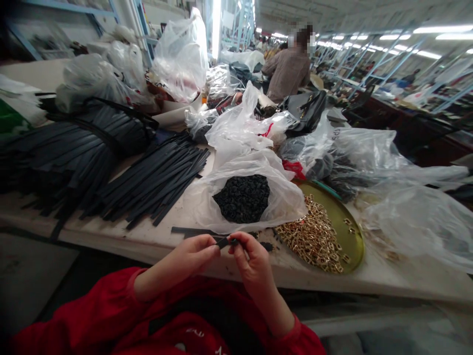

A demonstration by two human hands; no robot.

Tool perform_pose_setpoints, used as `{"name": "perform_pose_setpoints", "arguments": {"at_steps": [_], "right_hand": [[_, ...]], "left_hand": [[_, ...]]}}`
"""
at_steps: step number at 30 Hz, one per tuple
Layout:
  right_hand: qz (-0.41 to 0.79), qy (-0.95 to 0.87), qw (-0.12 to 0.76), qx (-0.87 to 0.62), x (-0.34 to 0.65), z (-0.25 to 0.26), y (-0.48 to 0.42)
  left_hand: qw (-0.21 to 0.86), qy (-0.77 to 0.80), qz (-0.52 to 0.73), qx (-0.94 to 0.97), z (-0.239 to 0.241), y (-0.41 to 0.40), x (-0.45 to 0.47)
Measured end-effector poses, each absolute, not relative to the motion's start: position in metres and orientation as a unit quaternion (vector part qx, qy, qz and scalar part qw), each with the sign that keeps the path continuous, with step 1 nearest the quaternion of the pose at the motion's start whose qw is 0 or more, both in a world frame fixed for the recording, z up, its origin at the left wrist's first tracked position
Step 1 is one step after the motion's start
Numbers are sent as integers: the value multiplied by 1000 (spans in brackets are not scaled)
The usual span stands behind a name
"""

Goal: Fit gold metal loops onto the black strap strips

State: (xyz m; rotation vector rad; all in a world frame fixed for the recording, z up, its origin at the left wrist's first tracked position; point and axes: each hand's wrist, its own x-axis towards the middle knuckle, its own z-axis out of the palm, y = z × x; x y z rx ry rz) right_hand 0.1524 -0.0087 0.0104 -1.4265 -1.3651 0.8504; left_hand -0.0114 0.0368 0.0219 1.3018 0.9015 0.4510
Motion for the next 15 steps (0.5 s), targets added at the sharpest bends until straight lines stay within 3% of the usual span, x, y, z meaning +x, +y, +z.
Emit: {"name": "perform_pose_setpoints", "arguments": {"at_steps": [5,10,15], "right_hand": [[284,-617,464,-569,154,5,-18],[246,-645,467,-553,158,-8,-25],[324,-568,466,-595,150,-13,-27]], "left_hand": [[667,407,213,587,27,31,-13],[750,391,147,514,27,29,-12],[743,410,129,514,11,32,-9]]}}
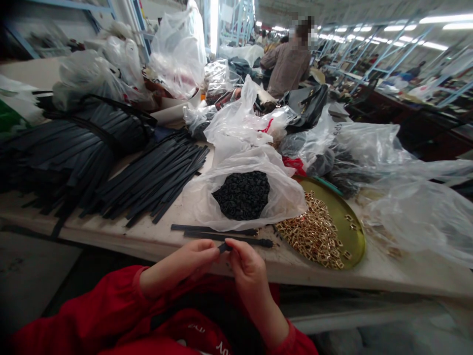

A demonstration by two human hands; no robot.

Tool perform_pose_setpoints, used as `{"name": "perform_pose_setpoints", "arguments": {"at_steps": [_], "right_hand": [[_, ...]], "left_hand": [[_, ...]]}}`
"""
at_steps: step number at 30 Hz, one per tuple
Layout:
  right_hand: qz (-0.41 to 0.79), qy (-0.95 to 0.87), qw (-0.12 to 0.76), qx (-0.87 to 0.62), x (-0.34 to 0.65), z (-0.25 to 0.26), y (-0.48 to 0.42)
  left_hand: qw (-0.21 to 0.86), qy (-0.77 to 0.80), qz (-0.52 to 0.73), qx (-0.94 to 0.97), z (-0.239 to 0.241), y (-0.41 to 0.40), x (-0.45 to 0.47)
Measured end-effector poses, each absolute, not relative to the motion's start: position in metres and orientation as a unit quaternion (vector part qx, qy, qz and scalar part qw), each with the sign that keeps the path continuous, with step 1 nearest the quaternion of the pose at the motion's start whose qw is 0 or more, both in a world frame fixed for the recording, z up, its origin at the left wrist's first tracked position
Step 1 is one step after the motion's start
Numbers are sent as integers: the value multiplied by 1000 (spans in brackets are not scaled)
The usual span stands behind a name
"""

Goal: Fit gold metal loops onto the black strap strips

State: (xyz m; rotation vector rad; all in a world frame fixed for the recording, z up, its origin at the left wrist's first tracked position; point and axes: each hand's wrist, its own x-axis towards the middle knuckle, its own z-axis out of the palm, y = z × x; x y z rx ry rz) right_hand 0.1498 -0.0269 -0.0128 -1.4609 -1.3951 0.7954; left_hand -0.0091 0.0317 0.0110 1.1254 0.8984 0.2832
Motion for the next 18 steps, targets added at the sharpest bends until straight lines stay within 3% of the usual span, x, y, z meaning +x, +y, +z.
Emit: {"name": "perform_pose_setpoints", "arguments": {"at_steps": [8,13,18], "right_hand": [[490,-321,521,-621,140,-20,-22],[582,-160,573,-555,135,-27,-20],[590,-171,557,-559,135,-30,-24]], "left_hand": [[613,442,170,632,-12,34,-4],[679,436,125,577,-15,33,-5],[713,437,102,539,-13,35,-9]]}}
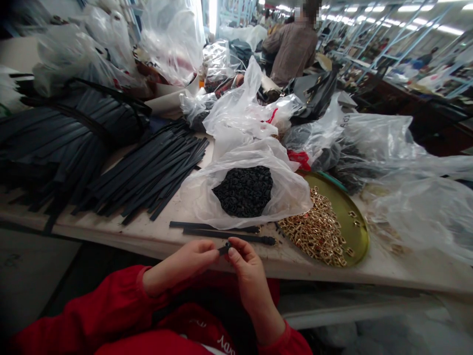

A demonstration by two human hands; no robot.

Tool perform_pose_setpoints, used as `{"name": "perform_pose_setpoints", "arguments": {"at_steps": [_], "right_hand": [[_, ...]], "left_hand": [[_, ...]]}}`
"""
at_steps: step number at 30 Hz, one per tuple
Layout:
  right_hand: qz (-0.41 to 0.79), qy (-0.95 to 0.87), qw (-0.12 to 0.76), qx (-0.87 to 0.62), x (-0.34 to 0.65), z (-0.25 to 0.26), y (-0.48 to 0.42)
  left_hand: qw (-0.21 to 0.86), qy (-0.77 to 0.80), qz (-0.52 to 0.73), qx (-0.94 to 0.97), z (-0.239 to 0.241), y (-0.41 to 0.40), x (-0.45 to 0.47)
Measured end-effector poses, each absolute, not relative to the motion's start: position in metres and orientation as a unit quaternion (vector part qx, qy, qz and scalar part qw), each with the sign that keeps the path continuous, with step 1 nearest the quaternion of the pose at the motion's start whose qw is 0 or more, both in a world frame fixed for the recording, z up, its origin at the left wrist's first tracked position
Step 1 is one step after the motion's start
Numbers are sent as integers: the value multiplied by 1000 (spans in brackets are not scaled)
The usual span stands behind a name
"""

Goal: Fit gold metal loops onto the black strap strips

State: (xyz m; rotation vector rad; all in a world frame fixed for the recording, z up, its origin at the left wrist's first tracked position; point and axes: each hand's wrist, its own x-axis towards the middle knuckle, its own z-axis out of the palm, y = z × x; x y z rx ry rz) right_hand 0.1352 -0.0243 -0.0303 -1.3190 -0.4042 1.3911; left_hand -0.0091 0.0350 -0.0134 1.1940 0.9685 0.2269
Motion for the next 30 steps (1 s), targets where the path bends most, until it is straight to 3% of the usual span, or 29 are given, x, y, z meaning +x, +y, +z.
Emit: {"name": "perform_pose_setpoints", "arguments": {"at_steps": [5,12,19,30], "right_hand": [[545,-283,525,-589,139,-32,-31],[343,-524,500,-598,140,-31,-42],[549,-293,536,-571,133,-31,-48],[630,-198,546,-516,133,-29,-51]], "left_hand": [[649,448,85,610,-9,35,-15],[494,428,103,750,5,24,-20],[487,417,92,762,9,15,-16],[561,363,117,734,14,11,-22]]}}
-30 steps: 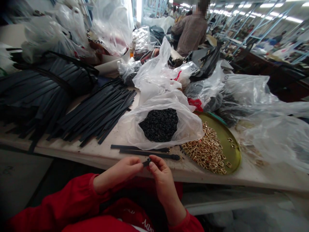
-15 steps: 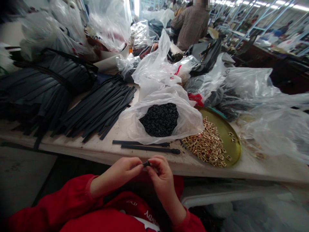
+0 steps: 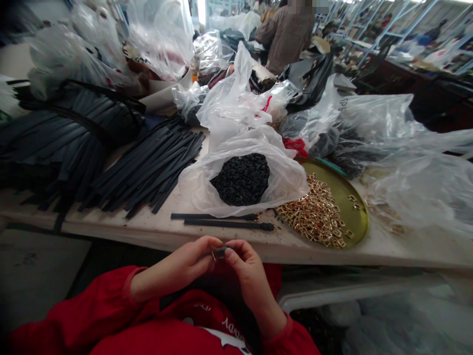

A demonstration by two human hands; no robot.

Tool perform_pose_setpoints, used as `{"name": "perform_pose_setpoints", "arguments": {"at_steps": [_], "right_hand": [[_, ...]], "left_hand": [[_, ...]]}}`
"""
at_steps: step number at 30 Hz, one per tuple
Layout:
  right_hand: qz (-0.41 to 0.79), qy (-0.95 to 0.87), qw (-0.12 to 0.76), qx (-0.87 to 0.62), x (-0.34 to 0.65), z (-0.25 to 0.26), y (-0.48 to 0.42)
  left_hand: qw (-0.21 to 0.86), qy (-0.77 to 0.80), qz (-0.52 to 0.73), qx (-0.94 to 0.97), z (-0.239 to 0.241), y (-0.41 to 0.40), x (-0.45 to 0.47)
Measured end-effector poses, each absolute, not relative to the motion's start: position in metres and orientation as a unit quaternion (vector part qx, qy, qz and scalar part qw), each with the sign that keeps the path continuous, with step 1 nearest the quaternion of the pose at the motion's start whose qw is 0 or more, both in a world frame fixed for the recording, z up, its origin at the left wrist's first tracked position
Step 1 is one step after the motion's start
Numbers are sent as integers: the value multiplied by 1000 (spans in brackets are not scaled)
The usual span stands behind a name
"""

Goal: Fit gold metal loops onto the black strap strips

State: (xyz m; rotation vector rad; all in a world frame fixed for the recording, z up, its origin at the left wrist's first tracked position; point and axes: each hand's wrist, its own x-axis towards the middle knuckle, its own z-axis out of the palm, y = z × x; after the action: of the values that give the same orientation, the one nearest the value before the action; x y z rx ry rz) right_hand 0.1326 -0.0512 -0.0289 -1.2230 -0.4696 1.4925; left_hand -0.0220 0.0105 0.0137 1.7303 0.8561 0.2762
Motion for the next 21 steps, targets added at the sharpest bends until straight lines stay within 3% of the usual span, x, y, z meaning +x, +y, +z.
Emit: {"name": "perform_pose_setpoints", "arguments": {"at_steps": [8,12,17,21], "right_hand": [[591,-303,535,-521,129,-20,-59],[633,-262,521,-510,133,-23,-61],[733,-203,470,-447,134,-25,-62],[722,-214,478,-452,131,-23,-63]], "left_hand": [[590,413,126,682,11,15,-19],[581,407,102,697,13,14,-18],[466,455,65,756,11,11,-21],[385,479,31,788,7,9,-24]]}}
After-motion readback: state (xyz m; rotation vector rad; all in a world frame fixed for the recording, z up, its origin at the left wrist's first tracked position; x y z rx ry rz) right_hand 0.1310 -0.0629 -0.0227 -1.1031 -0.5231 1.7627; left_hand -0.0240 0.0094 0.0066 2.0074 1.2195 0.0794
